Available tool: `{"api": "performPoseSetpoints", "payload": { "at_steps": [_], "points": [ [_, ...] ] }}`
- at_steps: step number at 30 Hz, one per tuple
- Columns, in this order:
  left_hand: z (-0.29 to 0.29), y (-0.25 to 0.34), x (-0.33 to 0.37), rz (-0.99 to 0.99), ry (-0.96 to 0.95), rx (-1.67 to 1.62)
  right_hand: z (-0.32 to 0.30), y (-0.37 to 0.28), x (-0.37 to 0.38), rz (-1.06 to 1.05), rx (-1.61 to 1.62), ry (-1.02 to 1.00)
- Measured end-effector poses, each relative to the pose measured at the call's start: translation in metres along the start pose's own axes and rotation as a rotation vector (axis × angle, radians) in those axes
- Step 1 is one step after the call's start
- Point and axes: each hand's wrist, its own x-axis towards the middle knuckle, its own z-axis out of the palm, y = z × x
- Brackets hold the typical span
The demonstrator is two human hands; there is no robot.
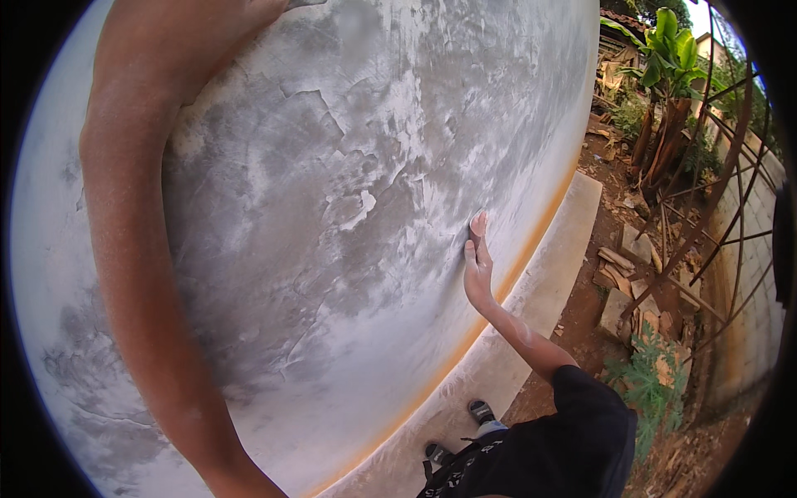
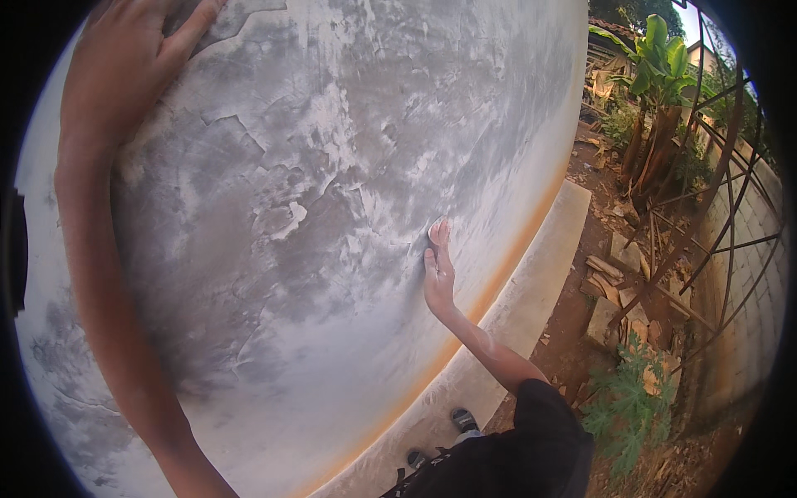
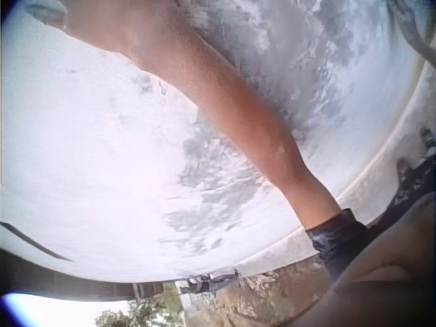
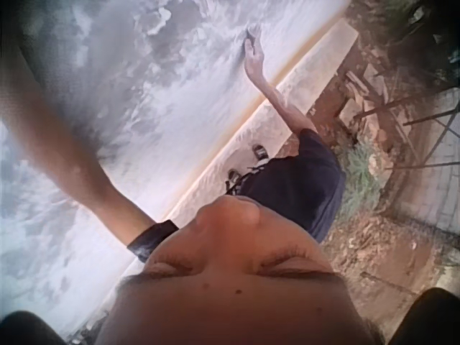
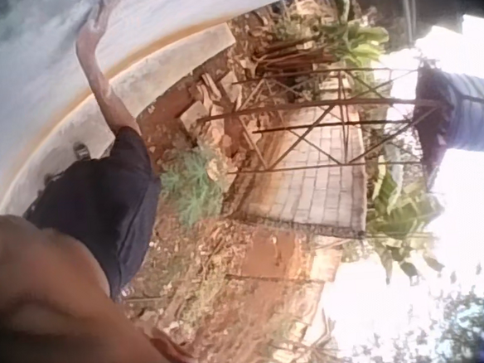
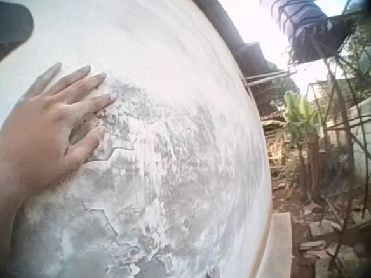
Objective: The person sands a concrete exterior wall using a piece of sandpaper, moving their hands across various sections of the wall surface.
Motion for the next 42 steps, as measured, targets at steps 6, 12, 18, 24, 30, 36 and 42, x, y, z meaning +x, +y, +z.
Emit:
{"api": "performPoseSetpoints", "payload": {
  "at_steps": [6, 12, 18, 24, 30, 36, 42],
  "points": [
    [-0.003, 0.009, 0.0, -0.018, 0.055, -0.093, 0.018, -0.019, -0.031, 0.063, -0.068, 0.032],
    [-0.004, 0.009, -0.002, -0.019, 0.058, -0.177, 0.05, -0.027, -0.067, -0.274, -0.136, -0.015],
    [-0.012, 0.002, -0.001, -0.001, 0.027, -0.243, 0.059, -0.055, -0.011, -0.166, -0.063, 0.145],
    [-0.007, -0.011, 0.004, 0.057, 0.098, -0.211, 0.05, -0.071, 0.038, -0.508, -0.112, -0.035],
    [0.003, 0.008, 0.003, 0.043, 0.088, -0.336, 0.035, -0.123, 0.092, -0.726, -0.227, -0.043],
    [-0.003, 0.002, 0.001, 0.027, 0.039, -0.308, 0.03, -0.181, 0.143, -0.581, -0.158, -0.04],
    [0.002, -0.006, 0.004, 0.036, 0.091, -0.316, 0.037, -0.157, 0.11, -0.783, -0.22, -0.154]
  ]
}}
